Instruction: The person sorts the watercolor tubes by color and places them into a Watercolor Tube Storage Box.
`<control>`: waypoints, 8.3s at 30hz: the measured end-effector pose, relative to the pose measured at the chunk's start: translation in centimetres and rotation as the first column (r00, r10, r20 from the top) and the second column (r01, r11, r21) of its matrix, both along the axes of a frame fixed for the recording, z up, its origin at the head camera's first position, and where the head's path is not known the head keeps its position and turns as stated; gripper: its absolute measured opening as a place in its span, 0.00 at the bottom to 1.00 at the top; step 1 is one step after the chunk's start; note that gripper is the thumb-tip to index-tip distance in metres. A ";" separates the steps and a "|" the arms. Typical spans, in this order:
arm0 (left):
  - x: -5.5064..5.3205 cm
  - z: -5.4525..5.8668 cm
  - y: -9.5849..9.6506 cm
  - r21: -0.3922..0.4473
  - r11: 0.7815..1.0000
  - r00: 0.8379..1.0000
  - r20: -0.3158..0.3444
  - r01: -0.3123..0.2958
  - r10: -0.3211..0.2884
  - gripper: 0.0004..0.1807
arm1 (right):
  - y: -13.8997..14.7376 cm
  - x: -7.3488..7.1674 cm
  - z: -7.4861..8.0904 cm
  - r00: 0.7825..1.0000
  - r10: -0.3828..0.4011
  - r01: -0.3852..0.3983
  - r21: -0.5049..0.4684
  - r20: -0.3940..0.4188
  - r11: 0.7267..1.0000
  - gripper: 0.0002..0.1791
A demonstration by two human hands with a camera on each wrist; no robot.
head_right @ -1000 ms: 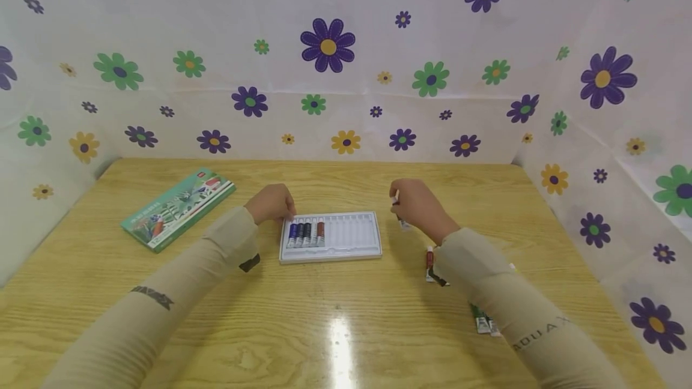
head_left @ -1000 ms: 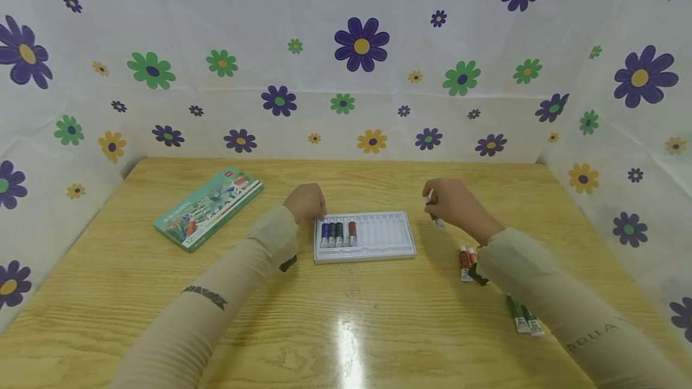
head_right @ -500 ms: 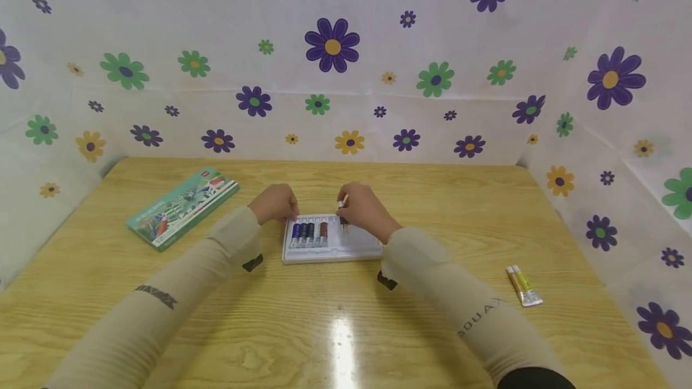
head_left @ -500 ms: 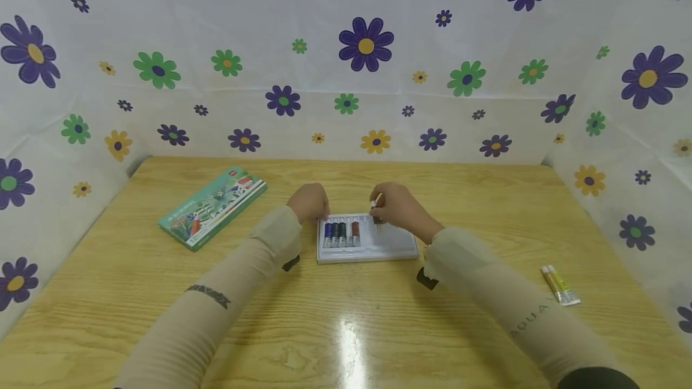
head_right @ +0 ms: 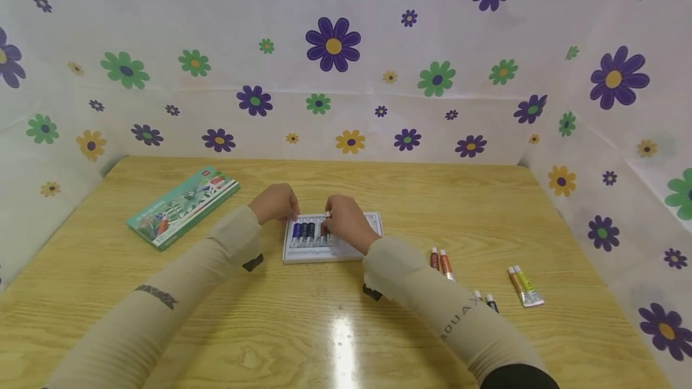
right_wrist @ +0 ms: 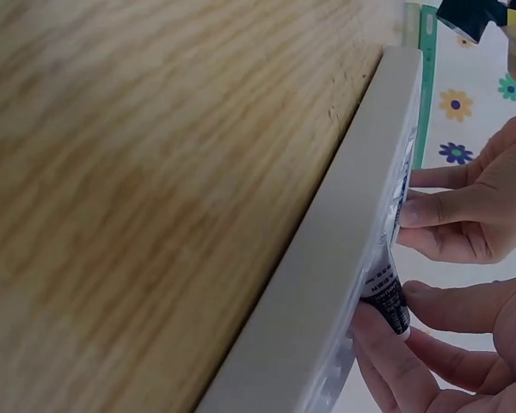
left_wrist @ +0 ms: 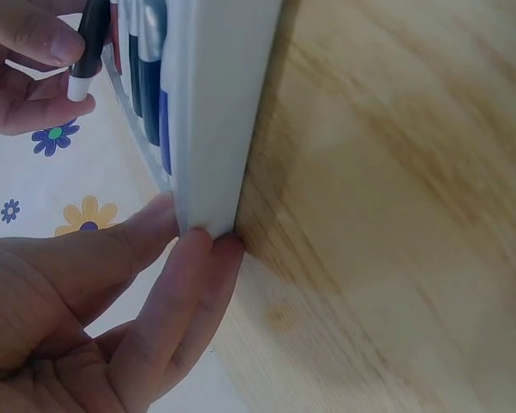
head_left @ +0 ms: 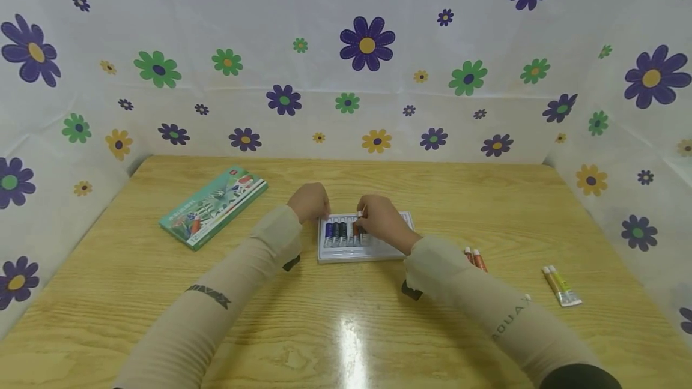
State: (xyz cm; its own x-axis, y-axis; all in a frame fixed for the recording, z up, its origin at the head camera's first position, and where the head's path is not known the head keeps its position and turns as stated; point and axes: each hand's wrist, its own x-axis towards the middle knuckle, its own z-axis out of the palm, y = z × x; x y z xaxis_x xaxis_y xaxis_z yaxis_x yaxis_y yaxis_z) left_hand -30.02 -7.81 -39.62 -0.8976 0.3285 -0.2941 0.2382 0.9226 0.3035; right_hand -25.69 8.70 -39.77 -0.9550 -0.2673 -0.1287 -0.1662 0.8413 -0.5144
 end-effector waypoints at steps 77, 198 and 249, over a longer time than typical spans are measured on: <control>-0.2 0.0 0.1 -0.044 0.999 0.999 -0.033 0.011 -0.012 0.02 | 1.0 0.3 0.3 0.993 0.120 -0.121 -0.004 -0.014 0.993 0.13; 0.0 -0.2 -0.1 -0.022 0.999 0.998 -0.056 0.038 -0.039 0.04 | 3.9 0.6 1.6 0.913 0.401 -0.395 0.080 -0.077 0.915 0.13; 0.1 -0.2 -0.3 0.057 0.998 0.999 -0.030 0.021 -0.019 0.03 | 19.1 6.5 1.0 0.986 0.167 -0.162 0.205 -0.009 0.965 0.07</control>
State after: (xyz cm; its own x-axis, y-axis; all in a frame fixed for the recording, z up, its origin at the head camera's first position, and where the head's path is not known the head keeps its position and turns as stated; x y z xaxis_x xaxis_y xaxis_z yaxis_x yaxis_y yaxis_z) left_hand -29.90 -8.16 -39.84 -0.8986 0.3622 -0.2475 0.2663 0.8988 0.3483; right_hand -19.16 27.81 -38.81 -0.9038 -0.3920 -0.1719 -0.3224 0.8876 -0.3291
